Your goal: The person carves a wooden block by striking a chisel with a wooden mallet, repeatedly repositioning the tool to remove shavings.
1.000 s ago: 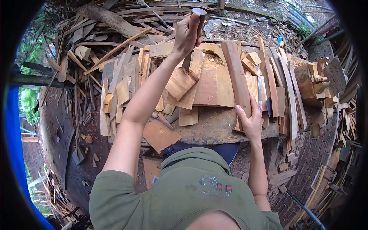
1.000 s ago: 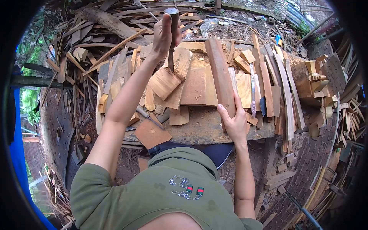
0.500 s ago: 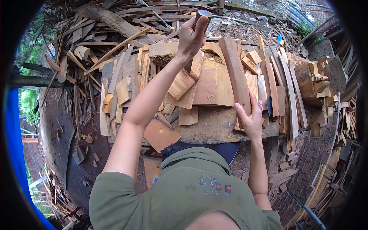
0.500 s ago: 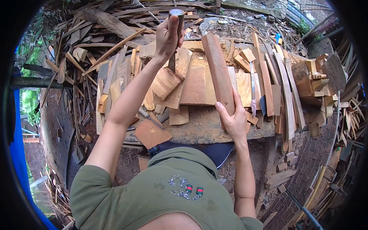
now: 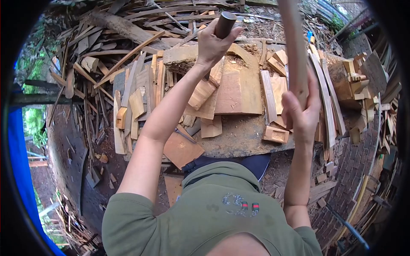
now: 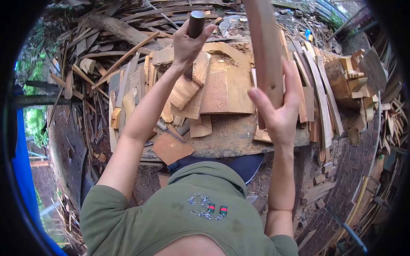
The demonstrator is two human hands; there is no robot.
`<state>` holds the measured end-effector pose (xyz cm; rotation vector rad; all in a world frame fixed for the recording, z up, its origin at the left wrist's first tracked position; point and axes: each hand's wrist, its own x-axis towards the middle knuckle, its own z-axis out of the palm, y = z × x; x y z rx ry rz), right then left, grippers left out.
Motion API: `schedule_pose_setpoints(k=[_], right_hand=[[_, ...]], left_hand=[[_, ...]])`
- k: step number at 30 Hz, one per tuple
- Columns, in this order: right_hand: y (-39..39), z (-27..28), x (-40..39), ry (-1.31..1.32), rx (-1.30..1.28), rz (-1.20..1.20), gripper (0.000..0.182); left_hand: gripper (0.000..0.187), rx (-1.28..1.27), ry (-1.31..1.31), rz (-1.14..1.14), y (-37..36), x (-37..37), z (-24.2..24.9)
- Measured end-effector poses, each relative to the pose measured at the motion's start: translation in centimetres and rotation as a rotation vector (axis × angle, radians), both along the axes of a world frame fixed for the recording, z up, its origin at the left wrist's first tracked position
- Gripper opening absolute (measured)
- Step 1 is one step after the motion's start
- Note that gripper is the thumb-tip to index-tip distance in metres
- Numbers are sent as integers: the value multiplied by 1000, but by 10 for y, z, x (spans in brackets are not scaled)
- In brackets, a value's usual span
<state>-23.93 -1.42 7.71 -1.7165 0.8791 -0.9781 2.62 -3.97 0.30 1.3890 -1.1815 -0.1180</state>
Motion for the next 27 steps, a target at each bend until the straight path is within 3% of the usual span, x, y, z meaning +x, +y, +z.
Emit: schedule_pose_setpoints(k=[2, 4, 6, 10, 12, 14, 16, 21, 23, 24, 27], right_hand=[[-8, 19, 11, -106, -53, -9, 77], [-16, 18, 25, -7, -192, -36, 74], [-31, 23, 26, 405, -127, 234, 74], [-46, 24, 24, 336, -268, 176, 75], [-41, 32, 30, -64, -197, 128, 76], [-35, 32, 31, -57, -133, 98, 78], [-44, 13, 31, 380, -291, 193, 82], [-49, 23, 26, 190, -208, 174, 79], [-39, 20, 33, 69, -307, 44, 75], [-34, 16, 32, 266, -306, 143, 75], [-40, 8, 20, 370, -294, 172, 80]], left_hand=[[34, -9, 27, -30, -5, 1, -4], [29, -32, -1, 13, -7, 3, -10], [24, -38, -33, 24, -10, 3, -15], [21, -73, 44, 14, -5, 6, -11], [23, 10, 13, 58, -3, 6, -12], [24, 12, -5, 39, -3, 2, -9], [24, -73, -72, 65, -8, -5, -10], [23, 0, -6, 8, -6, -2, -15], [22, 4, -35, 17, 2, -5, -11], [22, -6, -69, 14, 2, -7, -7], [23, -58, 92, -68, -6, -4, -17]])
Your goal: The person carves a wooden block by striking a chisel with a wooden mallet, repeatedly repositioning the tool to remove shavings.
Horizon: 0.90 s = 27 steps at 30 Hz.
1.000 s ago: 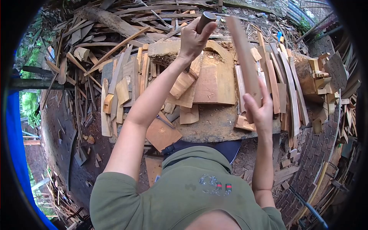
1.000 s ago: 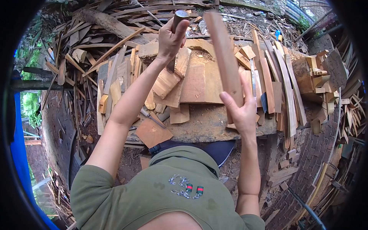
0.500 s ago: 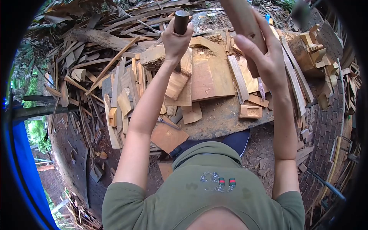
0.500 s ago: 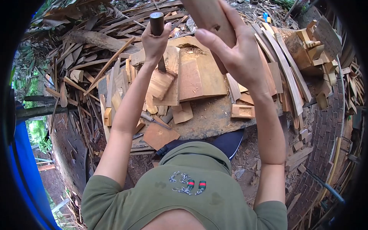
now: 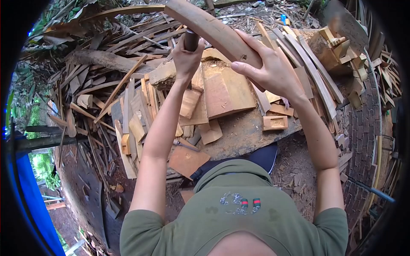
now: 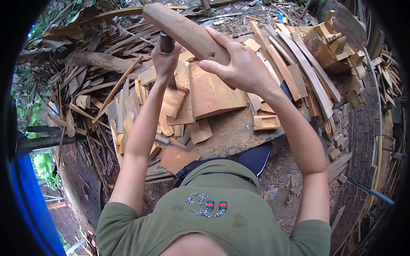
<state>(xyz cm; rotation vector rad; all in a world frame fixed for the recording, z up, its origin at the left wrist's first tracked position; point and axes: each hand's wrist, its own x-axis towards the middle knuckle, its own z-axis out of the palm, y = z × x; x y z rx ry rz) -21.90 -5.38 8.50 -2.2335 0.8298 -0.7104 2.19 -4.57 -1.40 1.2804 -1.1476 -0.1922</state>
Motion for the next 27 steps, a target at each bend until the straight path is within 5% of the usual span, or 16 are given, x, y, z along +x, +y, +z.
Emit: schedule_pose_setpoints(k=[5, 9, 13, 17, 21, 24, 27], right_hand=[[16, -26, -6, -168, 78, -16, 82], [34, -27, -20, -75, 277, -34, 83], [41, -37, -25, -107, 338, -51, 81], [46, -35, -33, -126, 384, -71, 80], [47, -41, -47, -141, 266, -115, 76], [49, -44, -50, -172, 445, -182, 73], [50, -46, -49, -159, 465, -188, 73]], left_hand=[[18, 98, 58, -121, 25, 18, 8], [18, 144, 523, -361, 52, 43, 33], [20, 65, 587, -374, 58, 63, 32], [31, -46, 1035, -175, 65, 66, 22], [34, -286, 945, 309, 81, 61, 24], [30, -389, 880, 296, 106, 55, 30], [45, -306, 644, 168, 131, 42, 14]])
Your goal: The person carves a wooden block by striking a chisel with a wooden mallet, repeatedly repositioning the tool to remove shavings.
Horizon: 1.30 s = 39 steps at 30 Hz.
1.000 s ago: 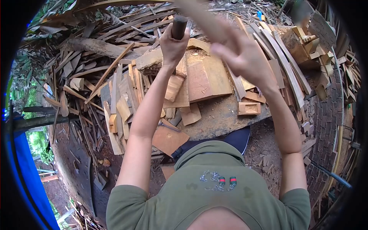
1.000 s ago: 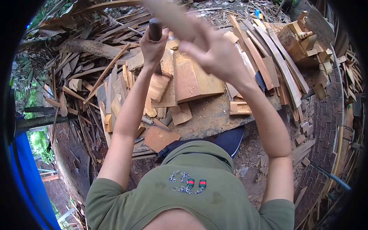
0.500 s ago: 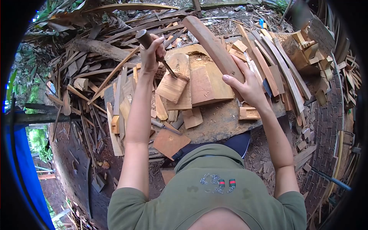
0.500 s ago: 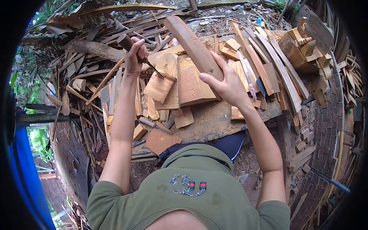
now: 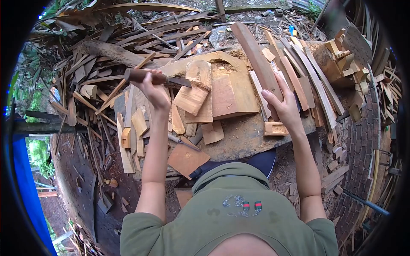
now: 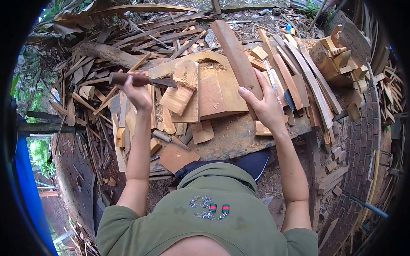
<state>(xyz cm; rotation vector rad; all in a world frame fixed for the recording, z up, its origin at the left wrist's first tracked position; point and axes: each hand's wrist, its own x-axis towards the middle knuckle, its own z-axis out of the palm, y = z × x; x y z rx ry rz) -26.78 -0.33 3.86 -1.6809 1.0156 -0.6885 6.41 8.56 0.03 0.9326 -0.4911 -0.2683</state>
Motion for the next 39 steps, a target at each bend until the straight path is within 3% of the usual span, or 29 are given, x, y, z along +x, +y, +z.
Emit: schedule_pose_setpoints(k=[4, 6, 7, 11, 18, 22, 26, 30, 34, 36, 38, 39], right_hand=[[4, -5, 5, -41, -51, 23, 73], [6, -5, 7, -30, -46, 51, 74], [7, -7, 8, -31, -46, 56, 74], [16, -7, 14, -48, -11, 65, 73], [25, -6, 14, 10, -52, 67, 75], [26, -17, 12, -11, -44, 81, 76], [27, -29, 15, -18, -96, 74, 77], [37, 0, 31, 47, -100, 120, 79], [65, 59, 53, -61, -278, 300, 82], [74, 73, 60, -176, -596, 415, 87], [80, 69, 61, -81, -785, 534, 87], [84, 71, 63, 114, -804, 581, 85]], left_hand=[[46, 165, -182, 17, 40, -11, -5], [32, 413, -413, -99, 59, 2, -3], [15, 469, -476, -160, 67, 2, 3], [6, 248, -252, -335, 65, -2, -3], [10, 85, -140, -367, 57, -27, -7], [9, 201, -449, -312, 50, -33, -12], [10, 177, -313, -318, 48, -34, -13], [8, 266, -432, -282, 49, -52, -10], [7, 387, -579, -203, 54, -61, -20], [7, 301, -508, -276, 60, -59, -31], [5, 321, -657, -198, 54, -59, -30], [5, 318, -658, -193, 56, -57, -29]])
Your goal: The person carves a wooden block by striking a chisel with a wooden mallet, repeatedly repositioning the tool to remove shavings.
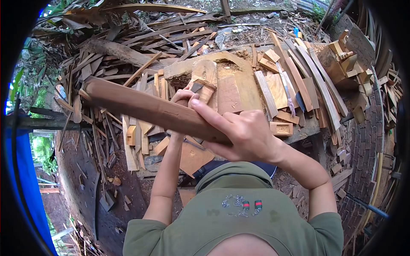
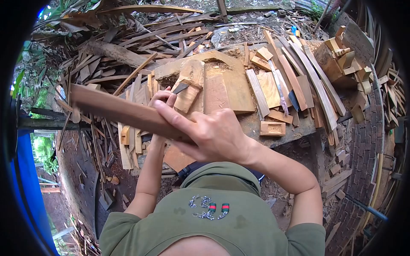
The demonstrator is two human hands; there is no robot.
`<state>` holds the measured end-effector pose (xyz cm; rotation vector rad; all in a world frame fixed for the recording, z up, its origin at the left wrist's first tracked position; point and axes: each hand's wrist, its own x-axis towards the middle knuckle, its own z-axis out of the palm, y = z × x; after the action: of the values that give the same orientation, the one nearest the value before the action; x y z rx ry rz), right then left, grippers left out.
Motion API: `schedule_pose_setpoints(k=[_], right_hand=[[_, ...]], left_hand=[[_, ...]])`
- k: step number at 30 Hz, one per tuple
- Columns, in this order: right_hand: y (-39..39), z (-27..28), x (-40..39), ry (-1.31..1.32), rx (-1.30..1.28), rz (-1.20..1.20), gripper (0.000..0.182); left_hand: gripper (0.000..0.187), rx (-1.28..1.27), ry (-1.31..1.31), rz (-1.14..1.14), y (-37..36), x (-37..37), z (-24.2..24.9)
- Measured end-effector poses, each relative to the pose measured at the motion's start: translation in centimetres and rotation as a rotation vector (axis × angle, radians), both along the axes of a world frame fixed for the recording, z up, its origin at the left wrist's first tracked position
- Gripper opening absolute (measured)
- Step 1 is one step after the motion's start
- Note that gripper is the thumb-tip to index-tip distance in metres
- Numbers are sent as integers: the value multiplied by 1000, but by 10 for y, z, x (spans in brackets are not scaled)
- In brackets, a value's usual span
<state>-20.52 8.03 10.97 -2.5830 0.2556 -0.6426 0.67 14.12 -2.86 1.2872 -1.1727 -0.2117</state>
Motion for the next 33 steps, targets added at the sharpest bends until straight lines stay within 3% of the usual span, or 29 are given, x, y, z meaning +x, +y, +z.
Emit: schedule_pose_setpoints(k=[3, 5, 7, 9, 11, 12, 16, 19, 21, 22, 23, 24, 27, 28, 29, 31, 33], right_hand=[[2, -14, 2, 190, -71, -44, 81], [11, -12, -2, 86, 9, -39, 80], [17, -7, -5, -103, 45, 22, 82], [15, -15, -3, -116, 25, 37, 84], [5, -29, 4, 191, 5, -30, 82], [5, -31, 5, 155, -41, -63, 81], [16, -31, 0, -63, 44, -23, 82], [11, -39, 3, 137, -11, -25, 82], [6, -39, 5, 167, 7, -66, 83], [5, -41, 4, 169, 8, -60, 83], [5, -45, 1, 54, 103, -82, 83], [2, -48, 0, -64, 192, -105, 84], [-9, -62, -13, -8, 223, -185, 83], [-11, -56, -19, 175, 316, -234, 82], [-12, -64, -24, 180, 317, -233, 82], [-15, -84, -30, 76, 486, -342, 82], [-16, -84, -36, 101, 602, -371, 80]], left_hand=[[14, -6, 74, -159, 5, 10, -4], [13, -55, 54, -78, 9, 10, -21], [12, -31, 119, -92, 9, 1, -6], [12, 16, 44, -123, 9, 3, 1], [12, 32, 17, -187, 15, 15, -16], [12, -58, 9, -152, 17, 9, -15], [16, 3, 66, -93, 10, 4, -8], [13, 7, 91, -133, 12, 5, -13], [22, 22, -142, -121, 20, 17, -15], [22, 118, 32, -85, 25, 12, -13], [23, 216, 211, -46, 30, 7, -11], [22, 261, 66, 1, 31, 8, -6], [16, 287, 1, -39, 30, 10, 20], [16, 262, 114, -158, 23, 11, 28], [14, 453, -16, -127, 17, 20, 39], [18, 351, 10, -195, -5, 29, 43], [23, 317, 272, -160, -30, 32, 47]])
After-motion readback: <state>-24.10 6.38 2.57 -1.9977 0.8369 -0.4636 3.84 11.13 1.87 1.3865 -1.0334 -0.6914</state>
